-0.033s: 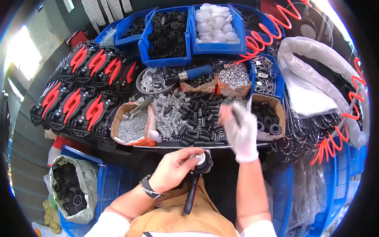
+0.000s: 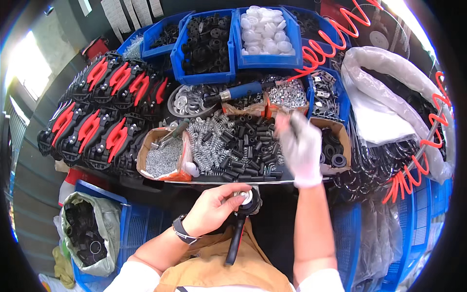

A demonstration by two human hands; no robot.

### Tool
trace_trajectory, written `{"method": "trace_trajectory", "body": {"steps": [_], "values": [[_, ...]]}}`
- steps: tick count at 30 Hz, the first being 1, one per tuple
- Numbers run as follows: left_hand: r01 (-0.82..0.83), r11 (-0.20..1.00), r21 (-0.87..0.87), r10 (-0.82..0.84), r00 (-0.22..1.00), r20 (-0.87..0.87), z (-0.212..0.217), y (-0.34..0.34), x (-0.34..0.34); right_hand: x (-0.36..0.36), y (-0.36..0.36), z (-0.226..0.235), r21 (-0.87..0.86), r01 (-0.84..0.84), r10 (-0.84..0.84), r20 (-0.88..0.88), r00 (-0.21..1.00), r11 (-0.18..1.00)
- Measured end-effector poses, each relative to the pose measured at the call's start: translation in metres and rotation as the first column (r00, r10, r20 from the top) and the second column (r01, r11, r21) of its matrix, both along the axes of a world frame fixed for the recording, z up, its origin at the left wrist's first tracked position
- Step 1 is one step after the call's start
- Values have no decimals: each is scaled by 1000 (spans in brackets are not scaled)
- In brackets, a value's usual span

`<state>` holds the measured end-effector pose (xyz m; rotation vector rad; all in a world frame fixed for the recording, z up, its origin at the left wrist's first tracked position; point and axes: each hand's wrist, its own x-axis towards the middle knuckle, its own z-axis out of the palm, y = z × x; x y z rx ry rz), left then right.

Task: The person assembles mechanical components, springs, and washers into a complex unit at a factory workstation. The assembly is performed using a pneumatic screwdriver and an assembly clamp.

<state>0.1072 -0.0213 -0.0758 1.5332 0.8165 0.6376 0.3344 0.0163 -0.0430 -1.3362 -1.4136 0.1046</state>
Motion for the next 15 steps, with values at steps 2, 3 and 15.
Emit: {"method": "trace_trajectory", "body": {"steps": [2, 3, 15], "values": [[29, 1000, -2, -30, 999, -29, 0, 2, -3, 36, 55, 11, -36, 248, -233, 244, 941, 968], [41, 987, 157, -31, 997, -65, 2, -1, 0, 67, 80, 11, -100, 318, -252, 411, 876, 943], [-179, 603, 778, 155, 982, 106, 29, -5, -8, 101, 164, -20, -424, 497, -13, 751, 660, 757]]}}
